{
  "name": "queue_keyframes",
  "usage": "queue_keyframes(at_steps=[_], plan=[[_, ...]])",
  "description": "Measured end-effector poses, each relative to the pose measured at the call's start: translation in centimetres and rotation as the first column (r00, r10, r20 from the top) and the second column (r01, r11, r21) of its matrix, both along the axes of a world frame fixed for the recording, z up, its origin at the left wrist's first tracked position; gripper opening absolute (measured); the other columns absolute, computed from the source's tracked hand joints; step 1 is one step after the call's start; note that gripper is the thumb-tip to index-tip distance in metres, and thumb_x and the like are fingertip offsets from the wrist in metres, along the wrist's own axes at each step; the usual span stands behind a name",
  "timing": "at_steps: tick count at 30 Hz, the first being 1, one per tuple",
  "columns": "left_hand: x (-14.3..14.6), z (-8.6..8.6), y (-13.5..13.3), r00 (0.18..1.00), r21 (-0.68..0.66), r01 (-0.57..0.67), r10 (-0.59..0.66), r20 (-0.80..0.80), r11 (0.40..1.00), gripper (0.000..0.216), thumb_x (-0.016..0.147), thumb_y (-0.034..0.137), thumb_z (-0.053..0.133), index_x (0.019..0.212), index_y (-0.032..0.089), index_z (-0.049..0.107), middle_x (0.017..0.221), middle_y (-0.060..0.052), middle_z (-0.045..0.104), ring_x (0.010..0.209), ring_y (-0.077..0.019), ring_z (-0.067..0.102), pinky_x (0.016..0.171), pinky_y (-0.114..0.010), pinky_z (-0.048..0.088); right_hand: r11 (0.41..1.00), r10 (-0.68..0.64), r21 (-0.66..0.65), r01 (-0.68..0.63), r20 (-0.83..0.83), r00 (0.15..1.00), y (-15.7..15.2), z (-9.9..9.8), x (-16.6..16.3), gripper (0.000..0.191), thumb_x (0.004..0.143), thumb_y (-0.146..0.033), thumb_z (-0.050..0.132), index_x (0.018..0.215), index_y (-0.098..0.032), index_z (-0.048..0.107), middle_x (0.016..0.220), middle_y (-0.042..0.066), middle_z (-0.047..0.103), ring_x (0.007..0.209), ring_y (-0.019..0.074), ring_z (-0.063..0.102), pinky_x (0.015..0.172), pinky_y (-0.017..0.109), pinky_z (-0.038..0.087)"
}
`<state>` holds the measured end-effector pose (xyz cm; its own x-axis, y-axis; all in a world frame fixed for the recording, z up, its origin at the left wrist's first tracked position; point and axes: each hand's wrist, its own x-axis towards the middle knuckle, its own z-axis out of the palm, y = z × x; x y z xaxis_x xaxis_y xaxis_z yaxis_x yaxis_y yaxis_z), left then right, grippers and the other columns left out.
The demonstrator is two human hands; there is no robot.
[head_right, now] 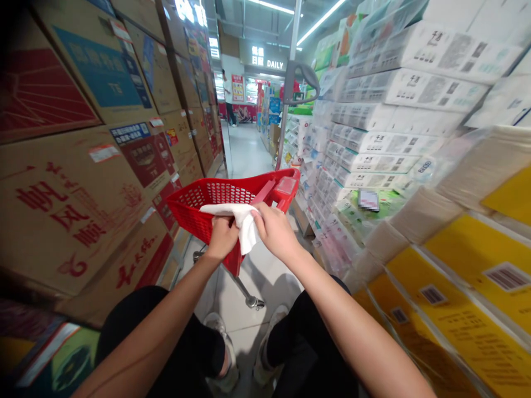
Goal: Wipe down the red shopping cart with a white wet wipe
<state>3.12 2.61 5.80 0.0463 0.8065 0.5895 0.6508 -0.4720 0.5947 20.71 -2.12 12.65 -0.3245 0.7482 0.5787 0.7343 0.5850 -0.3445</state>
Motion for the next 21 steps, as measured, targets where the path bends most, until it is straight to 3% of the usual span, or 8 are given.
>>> queue_keyframes(at_steps=[5,9,11,13,15,18,21], plan=[[-0.5,0.7,-0.2,0.994,0.034,0.09,-0.092,0.056,0.995,0.021,0.092,0.034,0.049,0.099,0.023,0.065,0.113,-0.007,0.071,0.113,-0.0263,0.058,0.108,-0.043,0.035,0.999,-0.016,0.025,0.027,-0.381,0.925,1.7,1.0,2.1,0.036,0.104,-0.046,0.033,0.107,-0.02,0.058,0.096,0.006,0.068,0.086,0.0189,0.062,0.076,0.028,0.048],[-1.7,1.4,-0.1,0.997,-0.016,0.056,-0.055,0.051,0.998,0.019,0.091,0.036,0.047,0.085,0.023,0.059,0.096,-0.004,0.069,0.1,-0.0238,0.058,0.103,-0.043,0.037,0.975,-0.114,0.116,0.187,-0.462,0.879,4.3,3.6,5.2,0.035,0.103,-0.04,0.03,0.11,-0.019,0.057,0.098,0.007,0.067,0.089,0.0203,0.061,0.078,0.031,0.049],[-2.2,1.6,0.0,0.998,-0.032,0.011,-0.009,0.058,0.999,0.021,0.09,0.035,0.045,0.076,0.023,0.055,0.086,-0.004,0.066,0.094,-0.0232,0.057,0.098,-0.041,0.039,0.944,-0.176,0.189,0.272,-0.408,0.896,5.1,5.2,5.9,0.034,0.102,-0.035,0.029,0.112,-0.019,0.058,0.103,0.009,0.067,0.095,0.0223,0.061,0.083,0.034,0.048],[-3.0,1.6,0.3,0.996,-0.029,-0.025,0.028,0.083,0.999,0.023,0.089,0.034,0.043,0.071,0.023,0.051,0.08,-0.004,0.064,0.09,-0.0223,0.057,0.093,-0.04,0.042,0.932,-0.201,0.238,0.274,-0.288,0.936,5.6,6.3,5.5,0.034,0.101,-0.03,0.03,0.115,-0.019,0.058,0.109,0.011,0.067,0.101,0.024,0.06,0.089,0.037,0.047],[-4.0,1.6,0.6,0.993,-0.022,-0.03,0.032,0.11,0.999,0.024,0.088,0.034,0.042,0.068,0.023,0.049,0.076,-0.003,0.062,0.086,-0.0214,0.056,0.089,-0.037,0.044,0.965,-0.139,0.207,0.159,-0.104,0.985,5.8,6.3,4.2,0.034,0.098,-0.025,0.032,0.116,-0.017,0.06,0.111,0.011,0.068,0.104,0.0245,0.06,0.091,0.037,0.046],[-5.8,1.9,0.9,0.988,-0.046,0.022,-0.015,0.154,0.999,0.022,0.086,0.033,0.043,0.067,0.023,0.048,0.075,-0.002,0.062,0.082,-0.0201,0.057,0.083,-0.034,0.046,0.991,0.084,0.088,-0.098,0.151,0.985,5.6,4.8,1.6,0.035,0.093,-0.02,0.038,0.116,-0.016,0.063,0.116,0.012,0.069,0.107,0.0239,0.061,0.096,0.037,0.045],[-7.1,3.0,0.3,0.978,-0.092,0.09,-0.071,0.194,0.992,0.02,0.086,0.032,0.044,0.071,0.022,0.053,0.08,-0.002,0.067,0.084,-0.0195,0.06,0.082,-0.032,0.047,0.973,0.189,0.082,-0.214,0.234,0.954,4.9,2.8,-0.3,0.041,0.092,-0.019,0.039,0.127,-0.017,0.061,0.132,0.011,0.065,0.123,0.0241,0.056,0.108,0.041,0.04]])
